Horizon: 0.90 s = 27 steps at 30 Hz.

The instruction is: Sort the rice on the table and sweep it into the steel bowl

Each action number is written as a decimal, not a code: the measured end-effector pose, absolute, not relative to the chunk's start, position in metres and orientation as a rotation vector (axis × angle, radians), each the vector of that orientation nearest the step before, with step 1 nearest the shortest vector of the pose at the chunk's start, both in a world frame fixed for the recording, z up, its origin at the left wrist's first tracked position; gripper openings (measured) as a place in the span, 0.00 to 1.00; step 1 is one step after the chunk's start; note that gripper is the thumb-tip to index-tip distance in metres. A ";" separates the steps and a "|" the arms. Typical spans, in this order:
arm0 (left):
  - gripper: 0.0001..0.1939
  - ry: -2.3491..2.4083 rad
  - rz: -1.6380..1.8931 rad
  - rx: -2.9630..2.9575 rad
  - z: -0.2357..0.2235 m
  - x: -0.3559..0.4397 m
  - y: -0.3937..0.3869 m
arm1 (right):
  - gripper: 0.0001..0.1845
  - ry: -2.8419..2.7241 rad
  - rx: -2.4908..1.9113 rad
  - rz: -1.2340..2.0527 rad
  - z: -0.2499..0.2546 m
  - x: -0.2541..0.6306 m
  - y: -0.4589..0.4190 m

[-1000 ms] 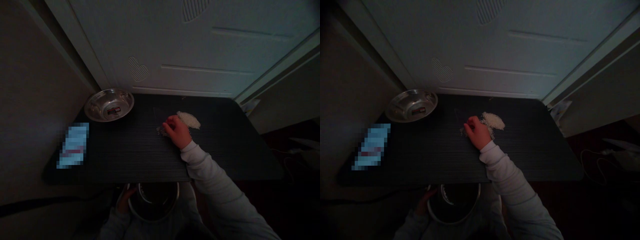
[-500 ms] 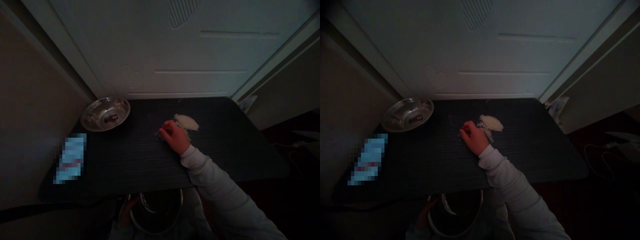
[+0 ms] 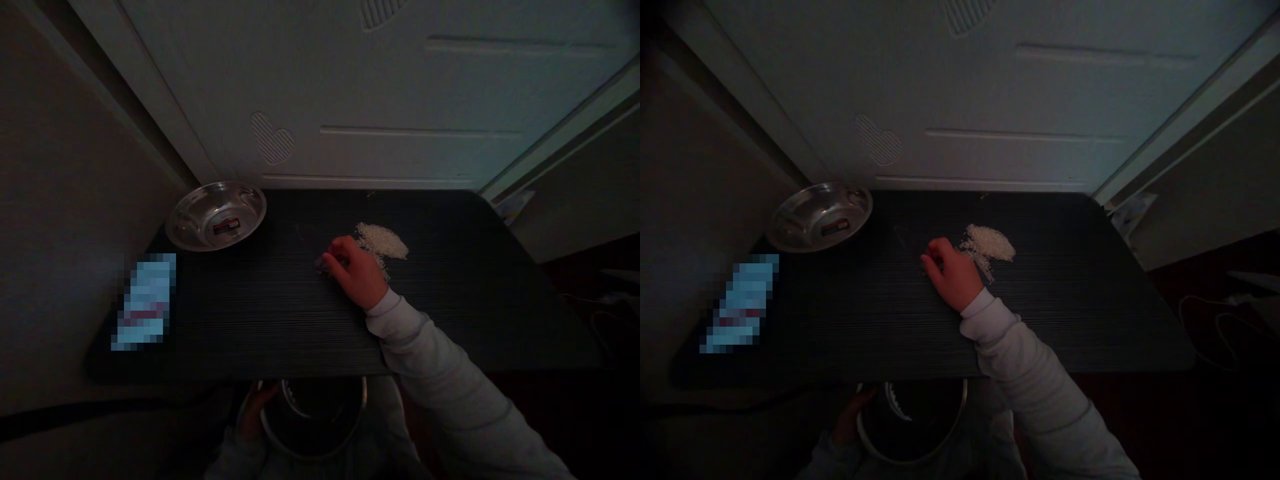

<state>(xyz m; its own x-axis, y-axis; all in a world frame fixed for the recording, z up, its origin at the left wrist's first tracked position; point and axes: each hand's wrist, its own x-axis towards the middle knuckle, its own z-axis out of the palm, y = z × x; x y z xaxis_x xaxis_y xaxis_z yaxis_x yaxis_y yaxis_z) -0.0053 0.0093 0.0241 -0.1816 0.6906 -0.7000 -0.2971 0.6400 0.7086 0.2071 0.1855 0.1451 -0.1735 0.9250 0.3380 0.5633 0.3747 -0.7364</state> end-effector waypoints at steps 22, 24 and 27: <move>0.06 1.441 0.984 0.309 0.012 -0.006 0.009 | 0.11 -2.205 -1.325 0.524 0.146 0.203 0.177; 0.06 1.468 0.946 0.307 0.005 -0.011 0.006 | 0.11 -2.257 -1.308 0.525 0.146 0.201 0.176; 0.06 1.478 0.964 0.322 -0.011 -0.015 0.001 | 0.10 -2.303 -1.273 0.564 0.146 0.199 0.174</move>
<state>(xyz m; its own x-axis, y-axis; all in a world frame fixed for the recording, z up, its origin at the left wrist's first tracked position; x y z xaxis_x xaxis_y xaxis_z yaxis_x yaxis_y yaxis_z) -0.0152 0.0011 -0.0111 -0.1820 0.7051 -0.6854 -0.3434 0.6076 0.7162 0.1989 0.1738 0.1457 -0.4754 0.8603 0.1839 0.6780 0.4915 -0.5467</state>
